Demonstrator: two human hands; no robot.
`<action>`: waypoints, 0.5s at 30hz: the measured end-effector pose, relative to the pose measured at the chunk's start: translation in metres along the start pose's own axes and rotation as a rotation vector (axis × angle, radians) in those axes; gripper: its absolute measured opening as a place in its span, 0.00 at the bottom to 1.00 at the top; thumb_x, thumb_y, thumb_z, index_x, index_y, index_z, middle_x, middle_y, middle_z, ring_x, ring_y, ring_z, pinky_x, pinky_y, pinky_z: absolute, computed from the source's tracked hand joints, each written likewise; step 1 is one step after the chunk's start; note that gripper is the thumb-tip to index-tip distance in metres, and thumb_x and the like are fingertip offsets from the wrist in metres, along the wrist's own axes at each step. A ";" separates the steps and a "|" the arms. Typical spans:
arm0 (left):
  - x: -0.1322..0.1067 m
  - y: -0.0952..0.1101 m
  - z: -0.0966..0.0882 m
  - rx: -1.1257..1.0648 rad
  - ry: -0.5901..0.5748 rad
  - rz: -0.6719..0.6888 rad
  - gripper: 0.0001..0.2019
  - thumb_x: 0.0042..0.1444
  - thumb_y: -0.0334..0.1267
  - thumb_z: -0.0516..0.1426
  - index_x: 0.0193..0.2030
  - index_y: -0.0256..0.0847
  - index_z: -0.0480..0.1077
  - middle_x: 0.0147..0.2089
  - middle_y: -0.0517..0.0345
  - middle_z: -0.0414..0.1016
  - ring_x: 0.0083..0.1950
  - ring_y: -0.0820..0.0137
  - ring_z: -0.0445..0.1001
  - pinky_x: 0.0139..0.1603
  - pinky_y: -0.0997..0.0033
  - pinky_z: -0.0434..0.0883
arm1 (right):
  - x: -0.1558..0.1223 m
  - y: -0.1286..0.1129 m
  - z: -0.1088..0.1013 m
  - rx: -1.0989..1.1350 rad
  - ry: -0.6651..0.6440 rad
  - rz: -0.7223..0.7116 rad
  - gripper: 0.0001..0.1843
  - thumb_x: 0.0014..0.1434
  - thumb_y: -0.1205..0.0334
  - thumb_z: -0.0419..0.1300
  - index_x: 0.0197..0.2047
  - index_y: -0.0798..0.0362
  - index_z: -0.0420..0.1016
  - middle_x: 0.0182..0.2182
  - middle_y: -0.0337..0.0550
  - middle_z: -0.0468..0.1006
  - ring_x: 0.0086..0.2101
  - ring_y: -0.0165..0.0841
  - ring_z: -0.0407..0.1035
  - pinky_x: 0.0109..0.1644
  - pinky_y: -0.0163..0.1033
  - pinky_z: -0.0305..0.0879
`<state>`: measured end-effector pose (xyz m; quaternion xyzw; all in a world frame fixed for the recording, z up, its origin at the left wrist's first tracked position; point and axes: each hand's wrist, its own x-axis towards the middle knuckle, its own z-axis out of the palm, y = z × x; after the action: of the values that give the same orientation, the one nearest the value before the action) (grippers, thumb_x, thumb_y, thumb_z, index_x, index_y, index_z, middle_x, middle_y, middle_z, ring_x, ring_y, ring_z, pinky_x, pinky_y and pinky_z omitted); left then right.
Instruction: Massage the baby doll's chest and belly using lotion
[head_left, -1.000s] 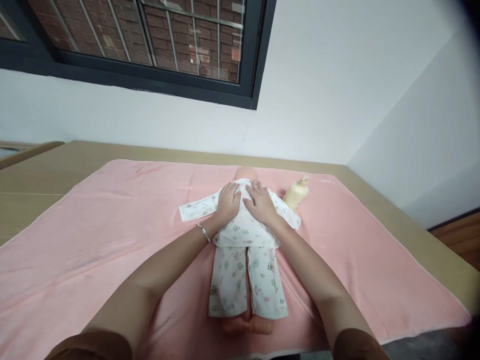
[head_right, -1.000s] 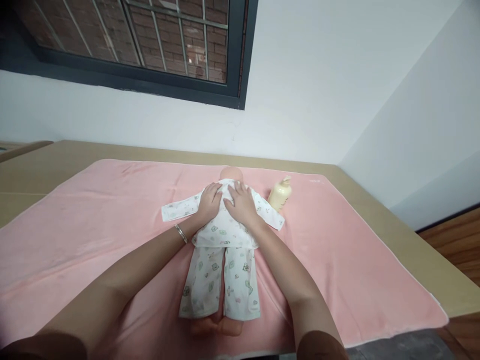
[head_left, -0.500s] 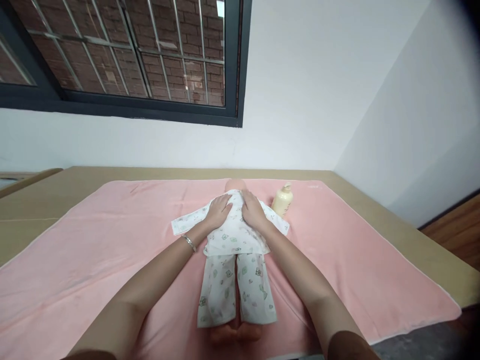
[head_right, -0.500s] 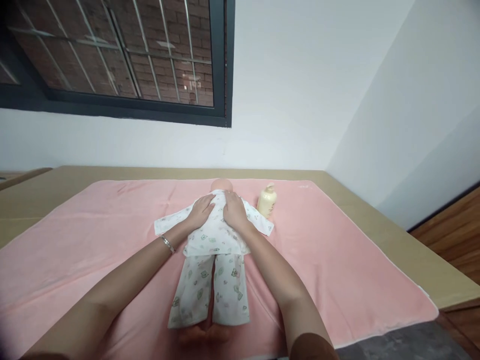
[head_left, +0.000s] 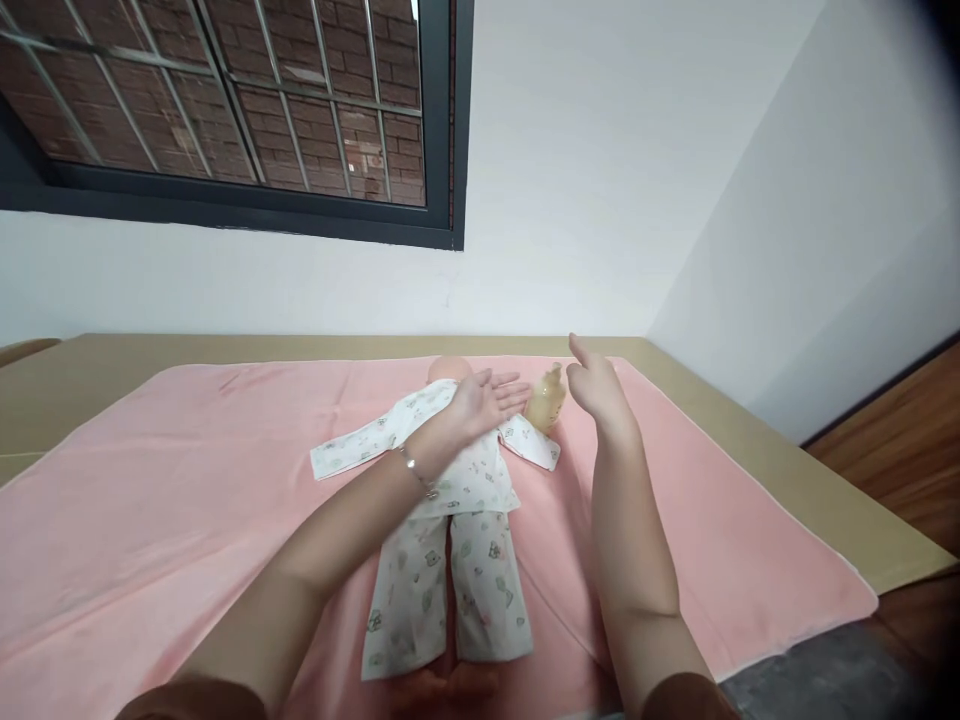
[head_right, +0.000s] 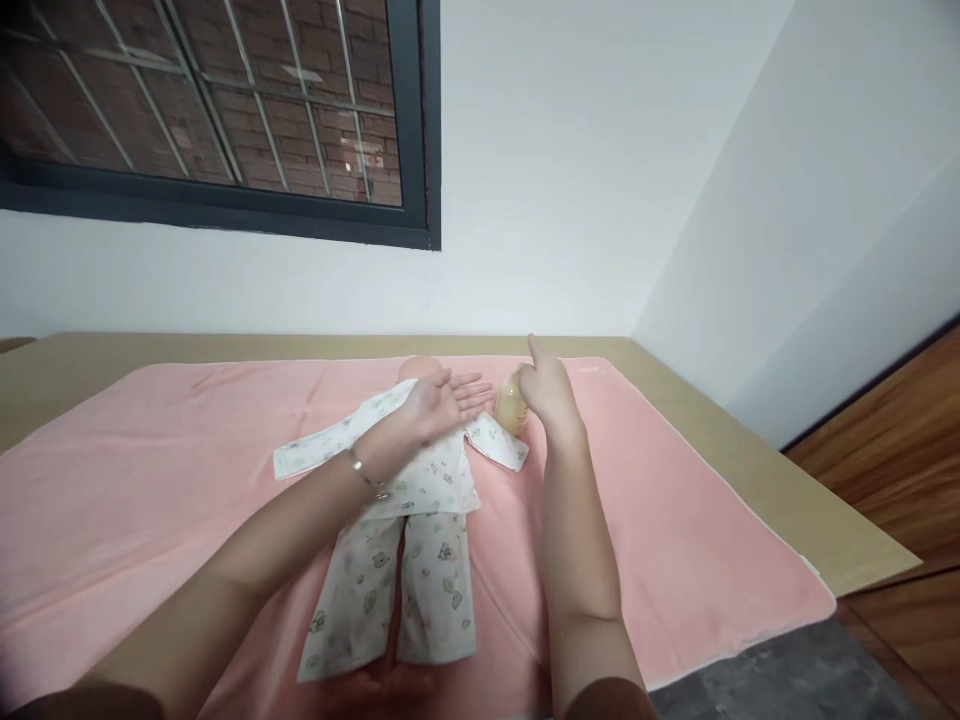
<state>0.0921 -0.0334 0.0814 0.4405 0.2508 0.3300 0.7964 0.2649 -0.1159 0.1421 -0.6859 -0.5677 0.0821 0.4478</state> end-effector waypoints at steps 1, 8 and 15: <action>0.007 -0.002 0.013 -0.099 -0.019 -0.097 0.23 0.66 0.46 0.39 0.51 0.34 0.69 0.51 0.36 0.76 0.51 0.58 0.78 0.53 0.54 0.74 | -0.002 -0.001 -0.001 -0.013 -0.029 -0.012 0.37 0.55 0.68 0.48 0.69 0.61 0.57 0.66 0.53 0.62 0.66 0.46 0.55 0.69 0.56 0.53; 0.029 -0.011 0.051 -0.360 0.028 -0.251 0.24 0.67 0.47 0.40 0.48 0.30 0.68 0.39 0.40 0.75 0.39 0.59 0.78 0.41 0.57 0.76 | 0.011 0.011 0.029 -0.230 -0.179 -0.094 0.34 0.52 0.73 0.49 0.63 0.56 0.67 0.62 0.51 0.68 0.63 0.46 0.60 0.65 0.55 0.59; 0.005 -0.008 0.043 -0.401 0.085 -0.271 0.24 0.67 0.47 0.41 0.51 0.30 0.67 0.43 0.38 0.76 0.42 0.58 0.78 0.43 0.57 0.76 | 0.013 0.017 0.042 -0.352 -0.189 -0.069 0.30 0.54 0.72 0.49 0.61 0.63 0.68 0.64 0.60 0.63 0.66 0.48 0.53 0.68 0.56 0.52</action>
<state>0.1275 -0.0561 0.0953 0.2215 0.2704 0.2814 0.8937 0.2551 -0.0824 0.1104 -0.7229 -0.6360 0.0301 0.2684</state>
